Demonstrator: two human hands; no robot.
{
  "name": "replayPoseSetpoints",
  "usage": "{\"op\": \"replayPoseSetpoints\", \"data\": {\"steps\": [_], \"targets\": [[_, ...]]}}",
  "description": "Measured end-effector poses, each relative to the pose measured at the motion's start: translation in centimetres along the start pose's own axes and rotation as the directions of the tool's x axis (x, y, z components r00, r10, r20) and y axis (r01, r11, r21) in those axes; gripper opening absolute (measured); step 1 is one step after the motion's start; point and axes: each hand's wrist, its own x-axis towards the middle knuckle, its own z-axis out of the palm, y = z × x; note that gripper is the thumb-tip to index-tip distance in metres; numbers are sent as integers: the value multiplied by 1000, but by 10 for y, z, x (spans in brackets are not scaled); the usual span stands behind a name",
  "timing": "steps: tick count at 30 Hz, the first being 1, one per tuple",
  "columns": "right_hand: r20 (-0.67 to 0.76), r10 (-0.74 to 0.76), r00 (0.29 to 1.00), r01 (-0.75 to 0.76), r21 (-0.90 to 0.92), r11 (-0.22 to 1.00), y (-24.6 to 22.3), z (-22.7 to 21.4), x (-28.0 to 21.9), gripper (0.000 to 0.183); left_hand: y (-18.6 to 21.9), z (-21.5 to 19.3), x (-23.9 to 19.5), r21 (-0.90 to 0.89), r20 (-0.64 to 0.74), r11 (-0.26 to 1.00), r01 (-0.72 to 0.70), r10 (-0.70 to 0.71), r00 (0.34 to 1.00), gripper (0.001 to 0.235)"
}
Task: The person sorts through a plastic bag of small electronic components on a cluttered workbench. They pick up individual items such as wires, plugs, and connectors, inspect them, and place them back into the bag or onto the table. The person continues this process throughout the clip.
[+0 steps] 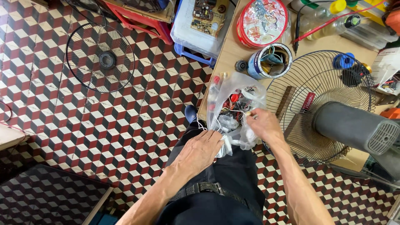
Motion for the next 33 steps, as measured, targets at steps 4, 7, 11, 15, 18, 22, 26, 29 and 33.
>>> {"op": "replayPoseSetpoints", "data": {"steps": [4,7,11,15,18,22,26,29,33], "targets": [[130,11,992,2,-100,995,-8,34,-1,38,0,5,2,-56,19,996,68,-67,998,17],[164,8,986,-11,19,1000,-23,44,-6,41,-1,5,5,-26,42,999,34,-33,999,16],[143,-55,988,34,146,989,-2,70,4,43,-5,8,3,-25,23,999,44,-44,999,14],[199,42,979,-6,-178,984,30,88,19,40,-4,14,-1,-82,32,990,116,-114,993,16],[255,153,955,-114,-163,980,19,80,25,52,4,16,1,-92,87,987,131,-123,989,17],[271,223,936,-269,146,952,39,123,41,50,5,21,1,-74,56,995,74,-70,996,17],[339,59,939,-332,850,408,1,77,23,26,-1,18,2,-63,43,993,99,-96,994,17],[334,34,942,-332,912,243,-7,41,17,26,-9,10,-2,-51,21,994,100,-99,995,16],[239,52,970,-244,938,247,21,2,12,26,-22,18,-6,97,7,994,-43,43,999,16]]}}
